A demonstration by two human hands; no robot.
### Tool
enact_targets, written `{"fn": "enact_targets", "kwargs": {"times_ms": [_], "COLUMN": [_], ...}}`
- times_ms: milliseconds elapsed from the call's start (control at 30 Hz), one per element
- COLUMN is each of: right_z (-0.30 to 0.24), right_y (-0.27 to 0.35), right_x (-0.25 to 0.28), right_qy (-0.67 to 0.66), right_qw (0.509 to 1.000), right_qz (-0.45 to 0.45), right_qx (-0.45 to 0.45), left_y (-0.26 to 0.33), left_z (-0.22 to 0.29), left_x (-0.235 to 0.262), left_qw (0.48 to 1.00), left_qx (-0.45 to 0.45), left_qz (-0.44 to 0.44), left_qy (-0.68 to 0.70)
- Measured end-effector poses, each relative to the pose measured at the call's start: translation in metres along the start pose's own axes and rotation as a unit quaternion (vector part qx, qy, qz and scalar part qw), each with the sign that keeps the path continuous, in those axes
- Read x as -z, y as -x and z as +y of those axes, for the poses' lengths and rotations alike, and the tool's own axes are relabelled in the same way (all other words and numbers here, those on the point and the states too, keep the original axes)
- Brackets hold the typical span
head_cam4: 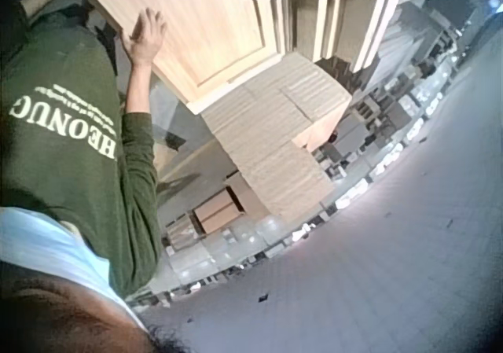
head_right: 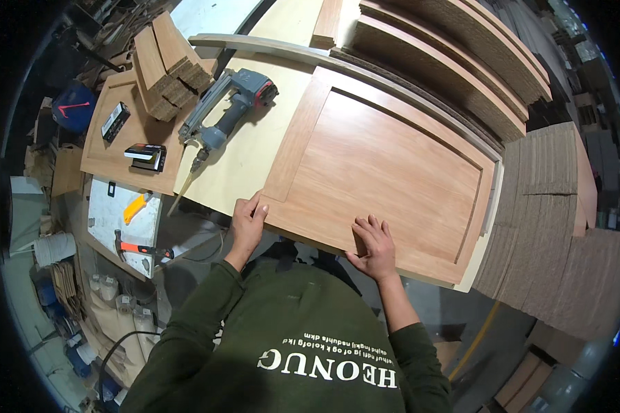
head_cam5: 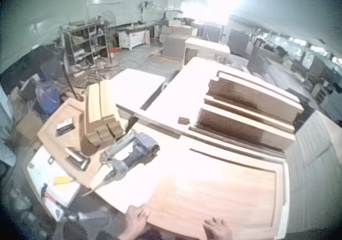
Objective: Assembling wooden furniture panels using a nail gun and hammer in a manufacturing setting.
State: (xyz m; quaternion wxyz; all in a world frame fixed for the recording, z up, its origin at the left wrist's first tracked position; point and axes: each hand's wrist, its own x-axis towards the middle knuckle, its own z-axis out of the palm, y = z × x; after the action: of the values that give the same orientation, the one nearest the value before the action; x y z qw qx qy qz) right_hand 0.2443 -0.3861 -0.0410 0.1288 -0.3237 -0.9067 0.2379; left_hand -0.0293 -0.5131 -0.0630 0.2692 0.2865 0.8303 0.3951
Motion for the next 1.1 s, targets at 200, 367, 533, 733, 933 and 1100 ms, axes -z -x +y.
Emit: {"fn": "enact_targets", "kwargs": {"times_ms": [200, 367, 533, 733, 933, 1100], "right_z": [0.003, -0.033, -0.022, -0.023, -0.023, -0.024], "right_y": [-0.003, -0.045, -0.047, -0.045, -0.043, -0.044], "right_x": [-0.003, -0.008, -0.018, -0.016, -0.019, -0.017], "right_qy": [0.013, 0.041, 0.126, 0.11, 0.105, 0.102], "right_qw": [1.0, 0.995, 0.984, 0.985, 0.987, 0.989], "right_qz": [-0.02, -0.093, -0.122, -0.126, -0.112, -0.106], "right_qx": [-0.001, -0.025, 0.04, 0.037, 0.039, 0.027], "left_y": [0.002, 0.001, -0.034, -0.067, -0.095, -0.043], "left_z": [0.001, 0.009, 0.052, 0.165, 0.082, 0.001], "left_x": [-0.002, 0.004, 0.034, 0.027, -0.032, 0.026], "left_qw": [0.998, 0.998, 0.966, 0.844, 0.916, 0.979], "left_qx": [-0.033, -0.032, -0.185, -0.513, -0.271, -0.169], "left_qz": [0.018, 0.009, 0.036, 0.114, -0.082, -0.019], "left_qy": [-0.042, -0.045, -0.179, -0.103, -0.283, -0.113]}}
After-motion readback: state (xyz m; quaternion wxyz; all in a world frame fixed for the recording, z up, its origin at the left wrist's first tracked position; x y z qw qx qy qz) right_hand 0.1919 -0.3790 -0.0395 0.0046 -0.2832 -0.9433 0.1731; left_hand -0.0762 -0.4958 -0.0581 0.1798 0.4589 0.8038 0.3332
